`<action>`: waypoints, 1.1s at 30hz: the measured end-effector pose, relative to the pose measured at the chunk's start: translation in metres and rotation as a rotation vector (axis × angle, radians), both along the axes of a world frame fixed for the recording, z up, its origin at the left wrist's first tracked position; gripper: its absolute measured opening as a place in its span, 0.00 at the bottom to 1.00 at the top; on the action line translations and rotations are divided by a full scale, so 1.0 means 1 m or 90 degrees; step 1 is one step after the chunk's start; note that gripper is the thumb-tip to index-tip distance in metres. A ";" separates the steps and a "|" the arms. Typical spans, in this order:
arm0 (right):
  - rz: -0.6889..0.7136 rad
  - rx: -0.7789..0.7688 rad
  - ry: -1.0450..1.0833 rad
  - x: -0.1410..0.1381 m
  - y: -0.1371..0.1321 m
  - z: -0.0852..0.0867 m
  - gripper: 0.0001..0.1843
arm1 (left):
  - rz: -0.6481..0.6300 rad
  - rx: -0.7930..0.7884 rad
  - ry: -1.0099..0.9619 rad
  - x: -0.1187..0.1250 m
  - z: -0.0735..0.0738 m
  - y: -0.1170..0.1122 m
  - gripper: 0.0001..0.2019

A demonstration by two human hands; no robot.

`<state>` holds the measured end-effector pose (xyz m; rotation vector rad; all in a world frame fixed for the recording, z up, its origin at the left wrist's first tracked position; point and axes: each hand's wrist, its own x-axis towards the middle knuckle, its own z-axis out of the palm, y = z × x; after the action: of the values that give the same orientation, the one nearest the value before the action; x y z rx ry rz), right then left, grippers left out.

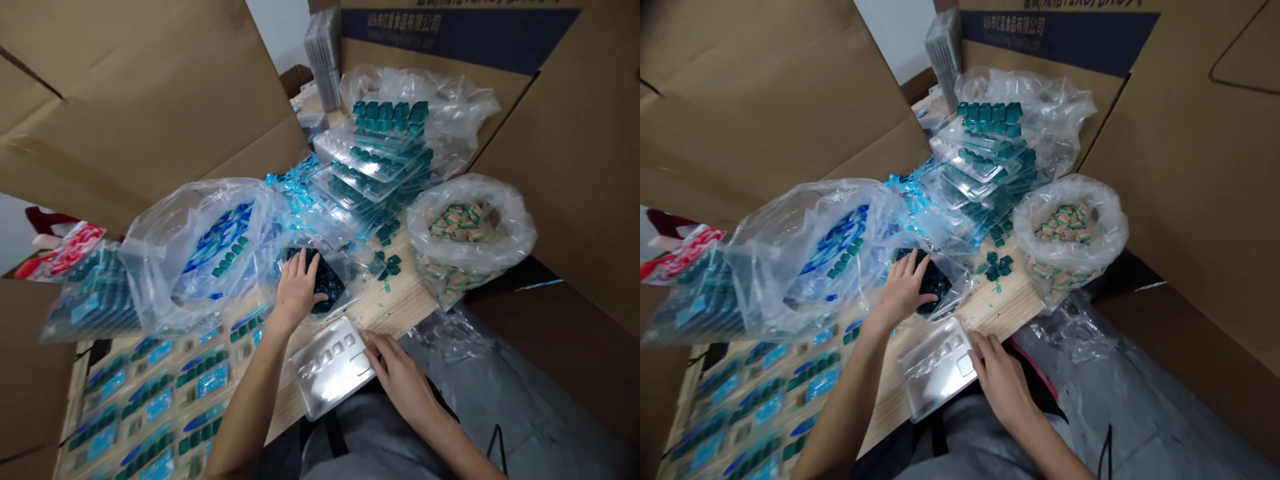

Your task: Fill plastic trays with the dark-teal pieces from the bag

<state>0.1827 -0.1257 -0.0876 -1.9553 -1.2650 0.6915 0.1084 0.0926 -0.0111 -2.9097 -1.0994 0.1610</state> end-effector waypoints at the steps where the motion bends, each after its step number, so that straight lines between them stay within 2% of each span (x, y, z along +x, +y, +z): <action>1: 0.000 0.005 -0.008 0.003 -0.002 0.001 0.18 | -0.006 0.010 0.017 0.003 0.001 0.000 0.35; 5: -0.017 0.092 -0.048 0.019 -0.009 0.007 0.17 | -0.009 0.039 0.023 0.004 0.004 0.003 0.18; 10: -0.029 0.198 -0.068 0.029 -0.007 0.025 0.14 | 0.026 0.043 -0.018 0.001 0.004 0.023 0.18; 14: -0.046 0.263 -0.073 0.031 -0.003 0.038 0.13 | 0.028 0.025 -0.073 -0.007 0.014 0.040 0.15; 17: -0.053 0.307 -0.063 0.035 0.002 0.051 0.13 | -0.002 0.006 -0.107 -0.024 0.026 0.040 0.17; 19: -0.050 0.342 -0.057 0.039 0.011 0.062 0.13 | -0.003 0.021 -0.155 -0.038 0.031 0.031 0.14; 21: -0.034 0.382 -0.054 0.042 0.029 0.075 0.13 | 0.059 0.062 -0.228 -0.048 0.031 0.016 0.13; 23: 0.016 0.388 -0.057 0.041 0.057 0.086 0.13 | 0.197 0.080 -0.276 -0.050 0.025 0.001 0.17; 24: 0.063 0.367 -0.066 0.040 0.074 0.090 0.14 | 0.273 0.064 -0.278 -0.048 0.020 -0.006 0.19; 26: 0.211 0.215 -0.130 0.036 0.113 0.095 0.17 | 0.378 -0.005 -0.265 -0.040 0.011 -0.011 0.20; 29: 0.292 0.146 -0.183 0.027 0.166 0.096 0.17 | 0.396 -0.100 -0.289 -0.033 0.001 -0.003 0.08; 33: 0.360 0.097 -0.249 0.025 0.205 0.097 0.16 | 0.361 -0.185 -0.395 -0.043 0.001 0.017 0.11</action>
<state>0.2073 0.0790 0.0096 -1.6574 -2.0893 0.4606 0.0659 0.1091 -0.0096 -2.8509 -2.1348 -0.6732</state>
